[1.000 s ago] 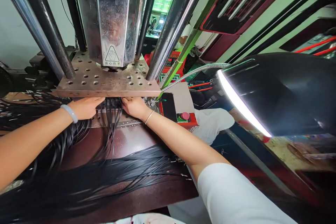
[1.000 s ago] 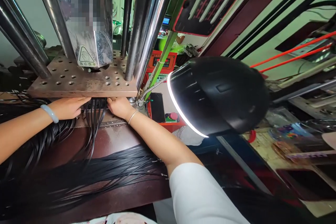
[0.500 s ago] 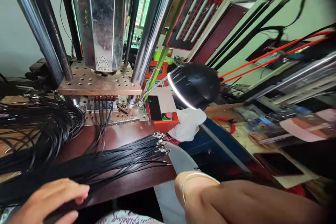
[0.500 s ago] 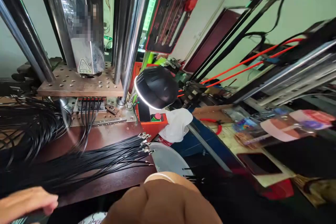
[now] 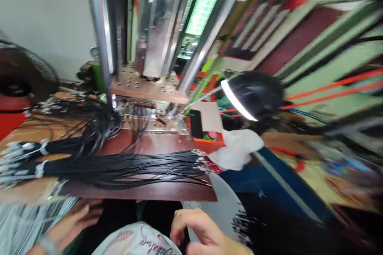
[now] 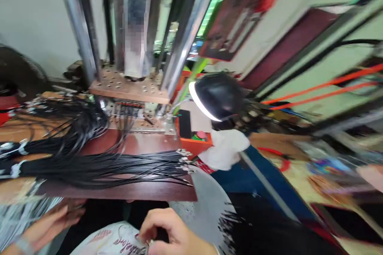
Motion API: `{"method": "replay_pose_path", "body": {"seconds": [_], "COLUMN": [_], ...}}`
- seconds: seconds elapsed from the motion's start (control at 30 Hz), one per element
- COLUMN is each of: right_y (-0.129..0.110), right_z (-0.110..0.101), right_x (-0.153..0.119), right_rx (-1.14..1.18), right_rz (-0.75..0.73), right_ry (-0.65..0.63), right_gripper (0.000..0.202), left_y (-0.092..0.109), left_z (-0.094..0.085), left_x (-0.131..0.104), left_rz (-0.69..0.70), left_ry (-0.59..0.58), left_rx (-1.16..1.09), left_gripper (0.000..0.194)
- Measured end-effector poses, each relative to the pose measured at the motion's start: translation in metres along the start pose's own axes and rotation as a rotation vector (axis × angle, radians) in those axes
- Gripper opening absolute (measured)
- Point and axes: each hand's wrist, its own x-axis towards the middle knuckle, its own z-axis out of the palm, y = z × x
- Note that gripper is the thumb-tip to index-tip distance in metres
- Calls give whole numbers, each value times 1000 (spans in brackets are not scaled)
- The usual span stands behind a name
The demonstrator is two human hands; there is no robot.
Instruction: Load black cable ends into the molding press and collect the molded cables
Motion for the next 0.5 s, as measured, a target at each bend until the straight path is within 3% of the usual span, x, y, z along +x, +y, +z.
{"method": "replay_pose_path", "body": {"seconds": [0.07, 0.13, 0.23, 0.3, 0.37, 0.5], "right_y": [40, 84, 137, 155, 163, 167], "right_z": [25, 37, 37, 35, 35, 39], "right_x": [-7, -17, -17, -9, -1, 5], "right_rx": [356, 708, 927, 933, 912, 842], "right_rz": [345, 576, 567, 545, 525, 381], "right_ry": [190, 482, 812, 930, 957, 905], "right_gripper": [48, 61, 58, 46, 40, 53], "left_y": [-10, -18, -27, -31, -34, -31], "left_z": [10, 21, 28, 31, 32, 25], "left_x": [9, 23, 43, 48, 48, 45], "left_rz": [186, 312, 413, 445, 463, 448], "left_ry": [66, 145, 231, 247, 250, 266], "left_rx": [-383, -513, -602, -625, -633, -616], "left_gripper": [46, 39, 33, 31, 33, 37]}}
